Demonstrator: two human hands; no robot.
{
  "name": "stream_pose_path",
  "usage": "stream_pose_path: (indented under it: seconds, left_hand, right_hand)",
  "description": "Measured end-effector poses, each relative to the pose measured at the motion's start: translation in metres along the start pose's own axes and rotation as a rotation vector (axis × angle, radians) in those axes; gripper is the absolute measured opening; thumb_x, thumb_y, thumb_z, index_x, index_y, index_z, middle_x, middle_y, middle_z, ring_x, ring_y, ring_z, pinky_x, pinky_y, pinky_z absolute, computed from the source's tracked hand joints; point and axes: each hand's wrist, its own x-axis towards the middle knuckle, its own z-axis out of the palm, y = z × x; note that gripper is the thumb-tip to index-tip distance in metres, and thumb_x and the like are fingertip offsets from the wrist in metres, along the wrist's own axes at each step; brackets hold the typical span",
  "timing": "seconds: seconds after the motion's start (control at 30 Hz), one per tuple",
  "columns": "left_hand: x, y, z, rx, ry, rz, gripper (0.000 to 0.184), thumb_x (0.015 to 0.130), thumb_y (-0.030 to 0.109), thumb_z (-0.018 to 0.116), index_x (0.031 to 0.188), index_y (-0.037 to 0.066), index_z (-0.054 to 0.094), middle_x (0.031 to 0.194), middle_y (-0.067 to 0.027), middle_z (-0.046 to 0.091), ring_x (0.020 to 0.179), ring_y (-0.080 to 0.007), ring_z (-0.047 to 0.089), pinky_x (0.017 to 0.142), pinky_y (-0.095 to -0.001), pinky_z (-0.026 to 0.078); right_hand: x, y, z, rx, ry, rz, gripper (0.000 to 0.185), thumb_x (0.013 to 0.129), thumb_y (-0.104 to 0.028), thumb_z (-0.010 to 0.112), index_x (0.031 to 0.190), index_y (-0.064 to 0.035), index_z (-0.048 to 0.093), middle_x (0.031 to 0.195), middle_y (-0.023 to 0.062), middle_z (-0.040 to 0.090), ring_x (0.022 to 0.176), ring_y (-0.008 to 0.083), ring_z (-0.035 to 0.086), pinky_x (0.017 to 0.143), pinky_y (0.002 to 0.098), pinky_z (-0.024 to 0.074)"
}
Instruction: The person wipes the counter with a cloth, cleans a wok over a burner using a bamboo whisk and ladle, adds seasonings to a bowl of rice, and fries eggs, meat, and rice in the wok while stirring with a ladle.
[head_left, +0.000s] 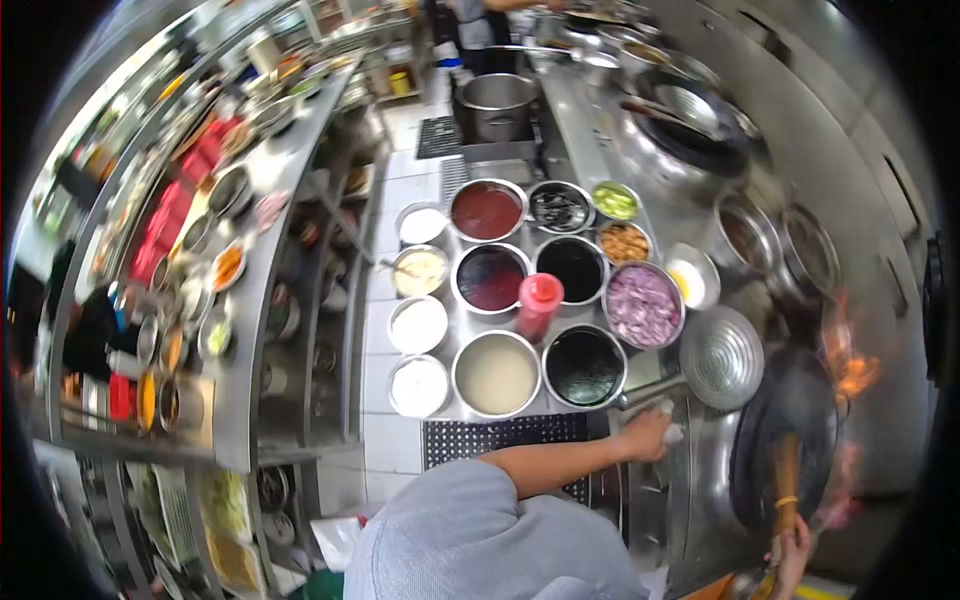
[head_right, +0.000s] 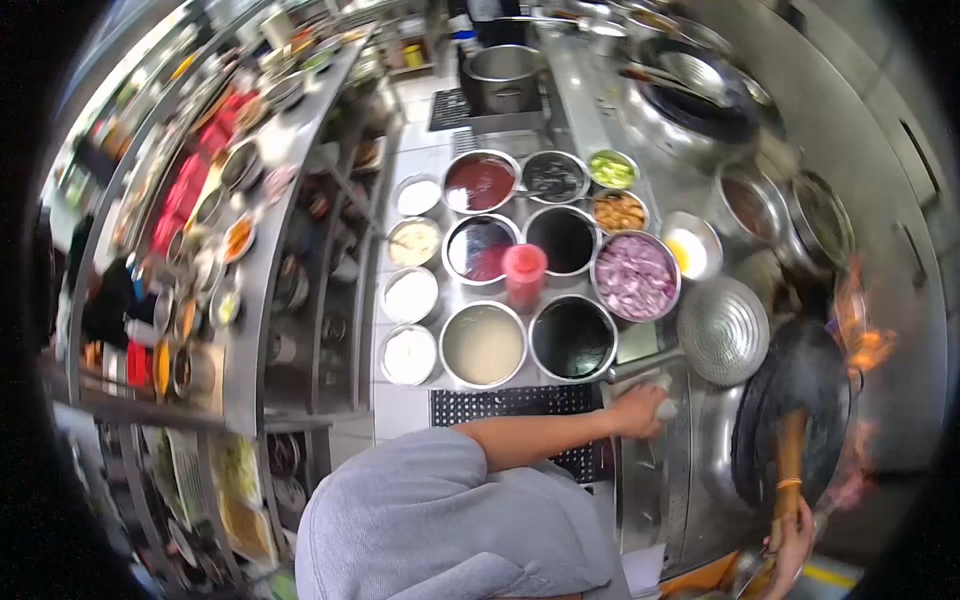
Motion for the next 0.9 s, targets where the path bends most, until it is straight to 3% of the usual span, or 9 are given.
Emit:
stream_pose_path:
  seconds: [0.1,0.13,0.2,0.3,0.4,0.63,0.7,0.77,0.9]
  left_hand:
    - [-0.014,0.037,-0.021,0.061,-0.042,-0.127,0.06,0.079,0.027,0.07,0.129,0.001,0.051,0.127,-0.0243,0.051,0.122,-0.0419,0.049,0.102,-0.0483,0.044]
    - [-0.013,0.043,-0.02,0.05,-0.04,-0.136,0.061,0.078,0.028,0.072,0.129,0.001,0.051,0.127,-0.024,0.05,0.122,-0.0418,0.049,0.102,-0.0484,0.044]
    - [-0.022,0.06,-0.046,0.069,-0.059,-0.17,0.069,0.075,0.034,0.078,0.13,0.003,0.049,0.128,-0.0235,0.049,0.123,-0.0422,0.048,0.102,-0.0505,0.043]
    - [-0.028,0.067,-0.049,0.158,0.016,-0.16,0.077,0.072,0.038,0.081,0.132,0.004,0.047,0.129,-0.0223,0.049,0.124,-0.0418,0.047,0.102,-0.0525,0.042]
    - [-0.029,0.071,-0.044,0.231,0.059,-0.158,0.083,0.07,0.04,0.082,0.136,0.004,0.045,0.131,-0.0213,0.047,0.123,-0.0409,0.047,0.1,-0.0538,0.041]
    - [-0.071,0.108,-0.066,0.334,0.225,0.113,0.074,0.076,0.031,0.079,0.135,0.001,0.046,0.131,-0.0248,0.052,0.122,-0.0416,0.049,0.103,-0.0493,0.04]
    - [-0.086,0.143,-0.085,0.197,0.214,0.108,0.069,0.078,0.028,0.08,0.133,0.0,0.05,0.128,-0.0236,0.055,0.122,-0.041,0.05,0.104,-0.0464,0.04]
    - [-0.091,0.166,-0.085,0.245,0.223,0.137,0.067,0.078,0.024,0.081,0.133,0.0,0.051,0.129,-0.0229,0.053,0.121,-0.0403,0.051,0.104,-0.0446,0.04]
    - [-0.111,0.187,-0.109,0.252,0.128,0.201,0.061,0.079,0.012,0.077,0.133,-0.001,0.05,0.126,-0.022,0.055,0.117,-0.0375,0.054,0.1,-0.0408,0.043]
  right_hand:
    - [0.11,-0.03,0.024,-0.062,0.009,0.076,0.032,0.092,-0.018,0.06,0.12,-0.0025,0.06,0.085,0.0074,0.061,0.053,0.0144,0.054,0.042,0.0285,0.044]
    - [0.111,-0.079,0.032,-0.168,0.113,0.173,0.035,0.091,-0.017,0.061,0.121,-0.0009,0.061,0.09,0.0097,0.062,0.069,0.0193,0.061,0.06,0.031,0.0527]
    - [0.14,0.001,-0.013,-0.336,-0.035,0.013,0.037,0.089,-0.016,0.062,0.122,0.0002,0.061,0.099,0.0132,0.064,0.085,0.0243,0.062,0.078,0.0352,0.0522]
    - [0.084,-0.054,-0.007,-0.656,-0.121,-0.006,0.038,0.087,-0.014,0.063,0.122,0.0021,0.061,0.116,0.0196,0.063,0.116,0.0316,0.057,0.103,0.0422,0.0411]
    - [0.145,0.038,-0.023,-0.606,0.075,-0.073,0.04,0.085,-0.01,0.066,0.123,0.0023,0.061,0.122,0.0226,0.062,0.114,0.0348,0.06,0.097,0.0415,0.0444]
    - [0.037,-0.048,-0.016,-0.73,-0.06,-0.25,0.044,0.08,-0.011,0.069,0.123,-0.003,0.063,0.113,0.0212,0.067,0.108,0.04,0.062,0.095,0.0449,0.0482]
    - [0.049,-0.05,-0.022,-0.805,0.056,0.111,0.038,0.087,-0.029,0.06,0.118,-0.0061,0.066,0.112,0.0184,0.068,0.105,0.0382,0.063,0.091,0.0474,0.0501]
    - [0.086,-0.011,-0.015,-0.926,0.246,0.21,0.027,0.086,-0.026,0.059,0.106,-0.0111,0.068,0.104,0.0165,0.07,0.096,0.038,0.067,0.082,0.0499,0.0535]
    - [0.05,-0.036,-0.003,-0.801,0.134,0.075,0.036,0.082,-0.023,0.059,0.117,-0.0198,0.068,0.097,0.018,0.071,0.088,0.0363,0.069,0.079,0.0483,0.055]
